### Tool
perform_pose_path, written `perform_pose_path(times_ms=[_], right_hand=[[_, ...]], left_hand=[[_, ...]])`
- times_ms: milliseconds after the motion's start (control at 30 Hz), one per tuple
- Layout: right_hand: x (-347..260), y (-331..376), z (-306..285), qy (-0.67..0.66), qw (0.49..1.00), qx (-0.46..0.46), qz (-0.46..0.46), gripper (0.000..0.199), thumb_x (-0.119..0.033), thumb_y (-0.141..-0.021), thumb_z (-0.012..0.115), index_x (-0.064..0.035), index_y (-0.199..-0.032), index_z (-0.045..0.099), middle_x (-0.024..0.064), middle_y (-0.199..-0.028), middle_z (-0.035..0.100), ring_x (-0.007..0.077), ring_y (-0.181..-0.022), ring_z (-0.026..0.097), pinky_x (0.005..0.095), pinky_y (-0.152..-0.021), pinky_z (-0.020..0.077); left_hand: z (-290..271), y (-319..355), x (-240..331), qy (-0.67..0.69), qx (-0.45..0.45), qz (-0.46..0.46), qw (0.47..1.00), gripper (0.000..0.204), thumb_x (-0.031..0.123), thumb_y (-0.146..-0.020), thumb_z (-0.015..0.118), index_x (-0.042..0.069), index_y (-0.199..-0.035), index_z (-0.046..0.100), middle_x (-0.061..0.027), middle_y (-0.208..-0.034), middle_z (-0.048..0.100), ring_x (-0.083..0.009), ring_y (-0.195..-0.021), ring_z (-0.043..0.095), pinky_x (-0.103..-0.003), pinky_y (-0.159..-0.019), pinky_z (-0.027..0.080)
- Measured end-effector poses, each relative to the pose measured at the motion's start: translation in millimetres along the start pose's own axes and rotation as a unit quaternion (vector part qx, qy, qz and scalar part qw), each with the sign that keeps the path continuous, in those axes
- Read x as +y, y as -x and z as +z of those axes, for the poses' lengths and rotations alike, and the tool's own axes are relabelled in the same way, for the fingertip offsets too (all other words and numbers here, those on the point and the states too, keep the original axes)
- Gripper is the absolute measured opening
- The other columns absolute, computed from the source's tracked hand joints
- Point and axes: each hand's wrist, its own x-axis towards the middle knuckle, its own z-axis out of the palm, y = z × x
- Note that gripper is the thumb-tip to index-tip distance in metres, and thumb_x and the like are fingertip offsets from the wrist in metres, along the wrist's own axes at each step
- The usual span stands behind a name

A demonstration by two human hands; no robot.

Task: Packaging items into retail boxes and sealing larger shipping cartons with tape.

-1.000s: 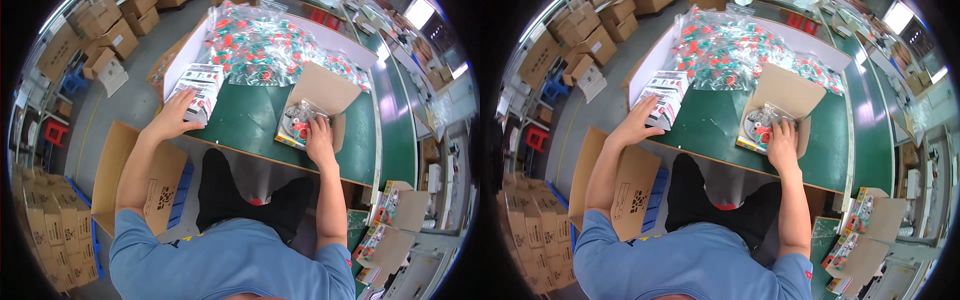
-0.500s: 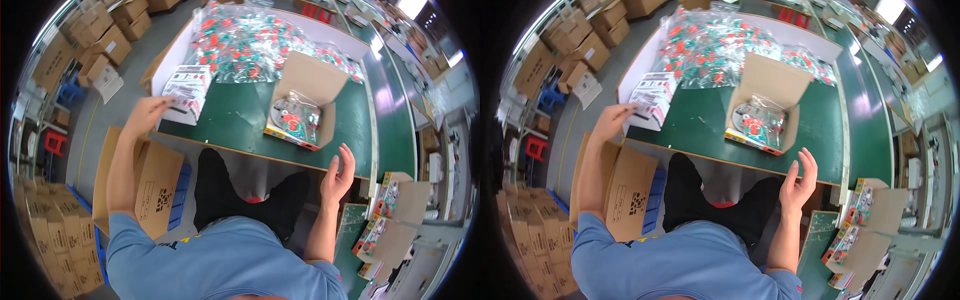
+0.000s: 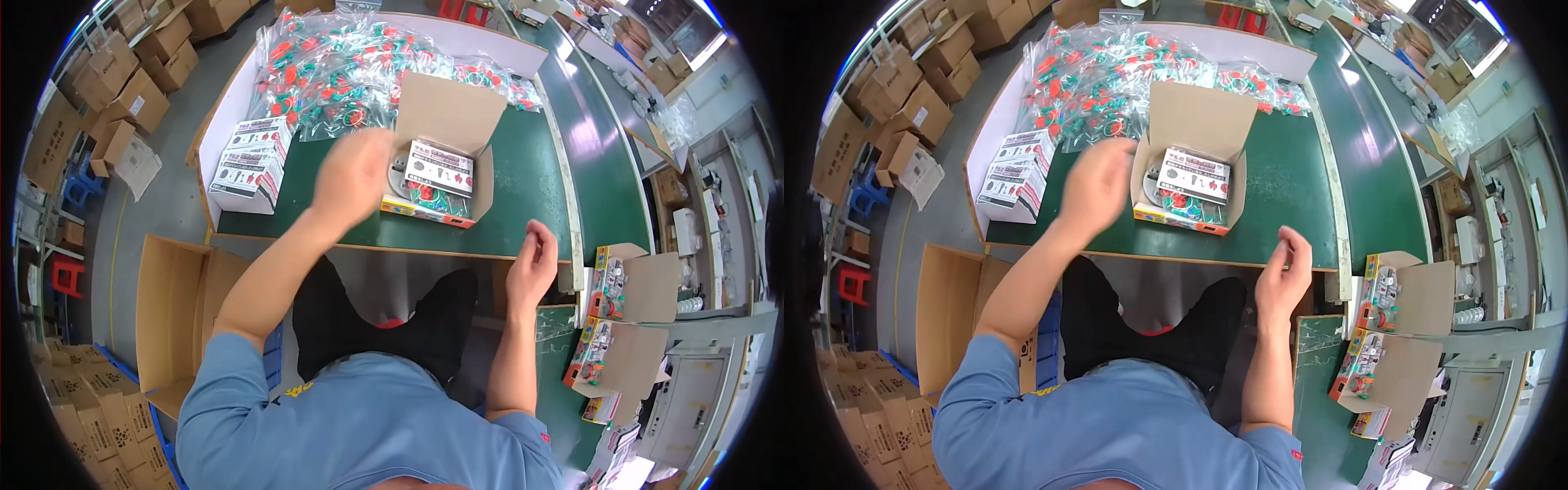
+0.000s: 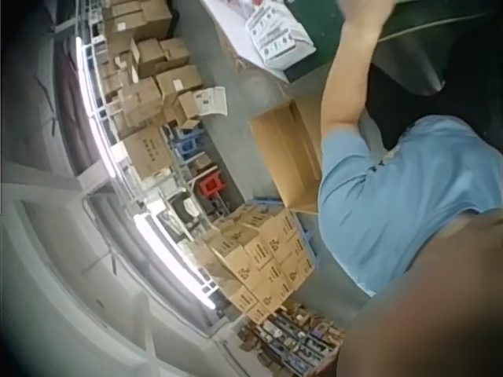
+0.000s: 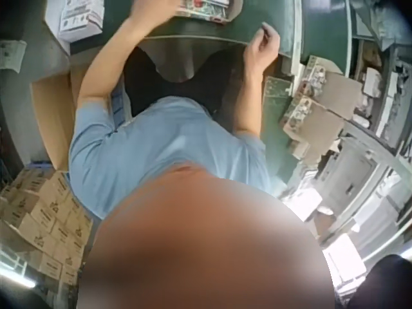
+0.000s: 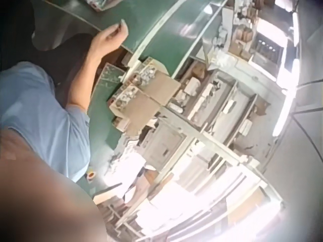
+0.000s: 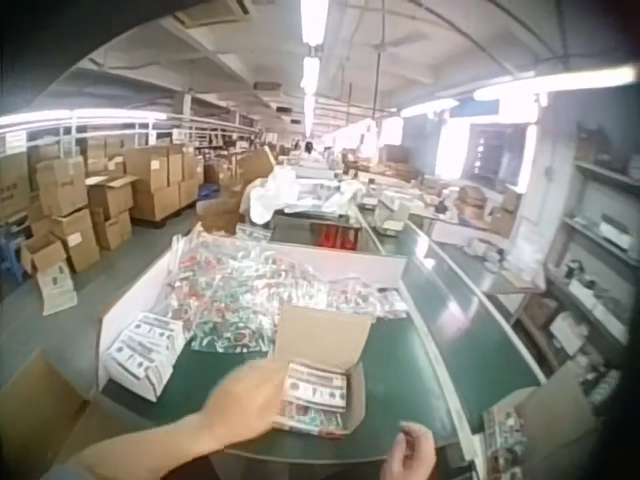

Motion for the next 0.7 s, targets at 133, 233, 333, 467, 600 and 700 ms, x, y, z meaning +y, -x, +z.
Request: perform_pose_path(times_ms=[133, 233, 333, 467, 600, 700], right_hand=[[15, -60, 33, -0.052, 0.994, -0.092, -0.022, 0.033, -0.013, -0.104, 0.052, 0.0006, -0.132, 0.061, 0.0164, -0.135, 0.062, 0.0234, -0.123, 0.059, 0.0342, -0.106, 0.0446], [29, -66, 87, 0.038, 0.970, -0.194, -0.142, 0.035, -0.013, -0.102, 0.052, 0.0013, -0.133, 0.060, 0.0199, -0.142, 0.057, 0.0316, -0.132, 0.054, 0.0379, -0.112, 0.0406], [34, -54, 104, 0.384, 0.821, -0.180, -0.383, 0.037, -0.013, -0.101, 0.053, 0.0013, -0.134, 0.059, 0.0222, -0.142, 0.055, 0.0339, -0.132, 0.054, 0.0409, -0.111, 0.0426], [5, -70, 83, 0.135, 0.918, -0.335, -0.165, 0.033, -0.010, -0.098, 0.056, 0.0003, -0.128, 0.063, 0.0210, -0.142, 0.054, 0.0325, -0.135, 0.050, 0.0424, -0.113, 0.0410], [1, -89, 87, 0.025, 0.979, -0.193, 0.065, 0.038, -0.003, -0.094, 0.059, -0.0032, -0.132, 0.061, 0.0202, -0.144, 0.054, 0.0282, -0.136, 0.050, 0.0410, -0.112, 0.0416], [14, -108, 90, -0.099, 0.944, -0.312, 0.050, 0.040, -0.001, -0.091, 0.063, -0.0049, -0.131, 0.061, 0.0191, -0.147, 0.052, 0.0272, -0.137, 0.048, 0.0396, -0.112, 0.0408]], left_hand=[[17, 6, -50, 0.218, -0.110, -0.313, 0.918, 0.032, 0.017, -0.099, 0.060, 0.003, -0.128, 0.063, -0.0168, -0.126, 0.067, -0.0346, -0.119, 0.061, -0.039, -0.102, 0.049], [63, 26, -50, 0.186, -0.174, -0.038, 0.966, 0.035, 0.015, -0.099, 0.060, 0.002, -0.132, 0.062, -0.0160, -0.134, 0.063, -0.0308, -0.127, 0.057, -0.040, -0.106, 0.045], [71, 39, -30, -0.070, -0.186, 0.084, 0.977, 0.038, 0.014, -0.098, 0.061, 0.002, -0.135, 0.060, -0.0147, -0.136, 0.062, -0.0288, -0.130, 0.055, -0.039, -0.109, 0.043], [51, 30, -60, 0.072, -0.279, -0.070, 0.955, 0.046, 0.010, -0.095, 0.063, 0.003, -0.140, 0.056, -0.0131, -0.141, 0.059, -0.0263, -0.130, 0.054, -0.038, -0.111, 0.042], [80, -9, -66, 0.304, -0.098, -0.371, 0.872, 0.038, 0.005, -0.092, 0.063, 0.003, -0.130, 0.064, -0.0107, -0.140, 0.059, -0.0238, -0.127, 0.056, -0.038, -0.110, 0.042], [88, -18, -95, 0.458, -0.241, -0.338, 0.786, 0.035, 0.004, -0.094, 0.062, 0.003, -0.129, 0.065, -0.0099, -0.145, 0.056, -0.0231, -0.131, 0.053, -0.039, -0.112, 0.042]])
